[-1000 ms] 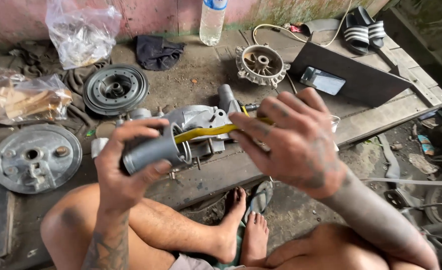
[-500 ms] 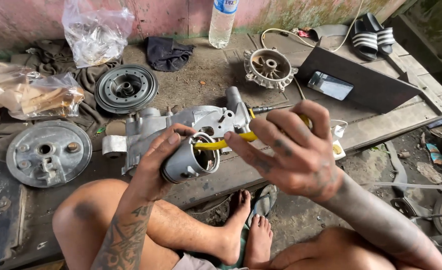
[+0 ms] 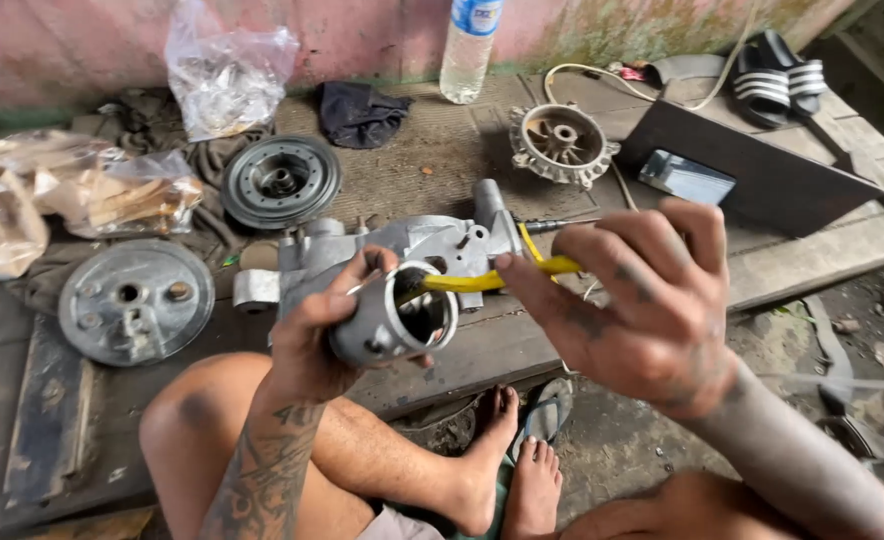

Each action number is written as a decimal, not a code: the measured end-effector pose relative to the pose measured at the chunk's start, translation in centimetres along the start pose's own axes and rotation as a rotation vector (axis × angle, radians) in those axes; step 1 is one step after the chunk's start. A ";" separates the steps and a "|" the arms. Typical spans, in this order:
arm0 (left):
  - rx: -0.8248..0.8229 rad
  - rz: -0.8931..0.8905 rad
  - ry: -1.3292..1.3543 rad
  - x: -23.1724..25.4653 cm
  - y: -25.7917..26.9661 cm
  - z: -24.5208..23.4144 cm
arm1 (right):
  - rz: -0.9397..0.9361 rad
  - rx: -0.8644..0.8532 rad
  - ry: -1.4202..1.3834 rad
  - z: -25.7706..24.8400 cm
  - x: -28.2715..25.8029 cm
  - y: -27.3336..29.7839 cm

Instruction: The person sits on the floor and uses a yellow brush to scrub the inside of a cylindrical metal part. They rotate the part to clean different areas while surrounded by other mechanical components and tools.

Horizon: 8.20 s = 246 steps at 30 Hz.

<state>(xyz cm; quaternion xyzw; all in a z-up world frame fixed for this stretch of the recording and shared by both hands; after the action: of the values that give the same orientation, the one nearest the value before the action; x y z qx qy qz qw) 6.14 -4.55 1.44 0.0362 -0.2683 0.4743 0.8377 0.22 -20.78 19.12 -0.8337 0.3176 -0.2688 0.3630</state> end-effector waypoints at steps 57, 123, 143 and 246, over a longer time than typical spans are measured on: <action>0.002 0.039 -0.401 0.1 -0.1 0.9 | 0.033 -0.085 0.031 -1.0 -0.2 -1.3; 0.015 0.222 -0.764 1.9 0.3 2.0 | -0.034 -0.110 0.116 0.8 1.7 1.1; 0.022 0.232 -1.132 1.3 -0.1 3.1 | -0.011 -0.174 -0.058 -0.1 1.7 0.9; -0.002 0.470 -1.328 3.0 0.2 4.2 | 0.014 -0.174 0.092 2.1 1.6 1.9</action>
<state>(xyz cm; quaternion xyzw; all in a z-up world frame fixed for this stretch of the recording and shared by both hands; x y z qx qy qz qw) 5.47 -3.44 6.48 0.2586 -0.7240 0.5200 0.3722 2.06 -22.01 16.77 -0.8467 0.3618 -0.2757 0.2760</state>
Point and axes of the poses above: each hand's wrist, its own y-axis away from the middle knuckle, its own z-axis out of the palm, x = y × z, the point moved 8 cm from there along -y, towards the middle knuckle, and after that the axes turned 4 degrees about z, right-handed, at the moved point
